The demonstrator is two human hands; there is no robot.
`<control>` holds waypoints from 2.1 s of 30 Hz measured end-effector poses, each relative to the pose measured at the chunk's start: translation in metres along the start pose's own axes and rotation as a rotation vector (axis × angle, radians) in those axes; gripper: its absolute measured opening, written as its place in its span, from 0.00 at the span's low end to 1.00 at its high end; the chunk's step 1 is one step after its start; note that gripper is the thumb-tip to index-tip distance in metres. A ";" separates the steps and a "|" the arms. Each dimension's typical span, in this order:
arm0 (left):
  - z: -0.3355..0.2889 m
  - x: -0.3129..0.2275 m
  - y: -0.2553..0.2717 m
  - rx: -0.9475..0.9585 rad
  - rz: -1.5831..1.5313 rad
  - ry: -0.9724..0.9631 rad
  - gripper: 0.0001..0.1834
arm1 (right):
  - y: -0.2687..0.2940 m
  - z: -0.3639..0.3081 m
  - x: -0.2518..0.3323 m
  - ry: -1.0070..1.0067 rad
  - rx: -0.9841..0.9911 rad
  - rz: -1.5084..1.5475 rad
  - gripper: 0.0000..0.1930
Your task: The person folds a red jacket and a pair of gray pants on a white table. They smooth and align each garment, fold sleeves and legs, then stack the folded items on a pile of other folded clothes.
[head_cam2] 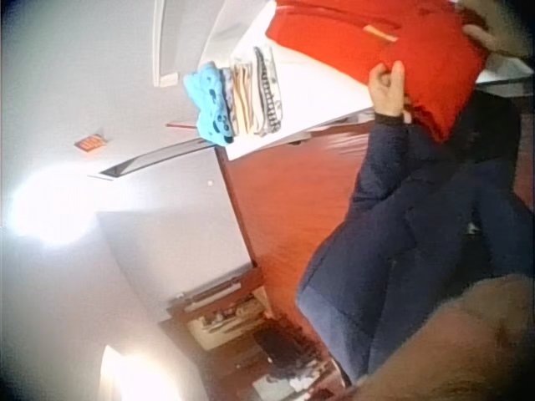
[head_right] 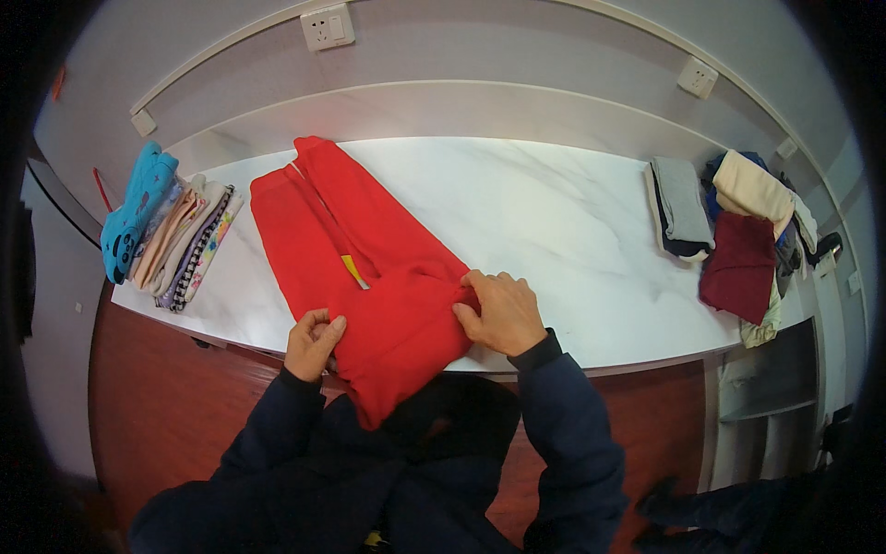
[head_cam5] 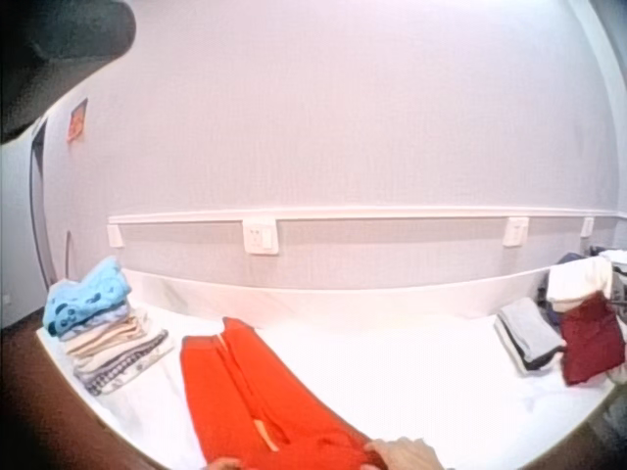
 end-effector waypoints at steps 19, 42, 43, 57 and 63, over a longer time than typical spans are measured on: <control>-0.015 -0.016 -0.011 0.262 -0.388 -0.206 0.16 | -0.036 0.042 0.021 -0.100 0.347 0.610 0.08; -0.028 -0.048 -0.023 0.290 -0.183 -0.207 0.12 | -0.015 0.026 0.039 -0.095 0.451 0.921 0.10; -0.026 -0.048 -0.021 0.292 -0.141 -0.208 0.12 | -0.019 0.025 0.036 -0.155 0.473 0.968 0.09; -0.002 -0.041 -0.016 0.097 0.280 -0.439 0.20 | -0.040 0.040 0.030 0.027 0.190 0.335 0.07; -0.028 -0.074 -0.011 -0.008 0.664 -0.824 0.28 | -0.016 0.032 0.019 0.027 -0.073 0.204 0.11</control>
Point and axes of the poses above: each hand's wrist, its own z-axis towards the middle knuckle, its own y-axis out of the back of the hand, x = y × z, the point moved 8 cm from there along z, towards the middle knuckle, and after that the axes turned 8 degrees about -y, right-handed, at the moved point
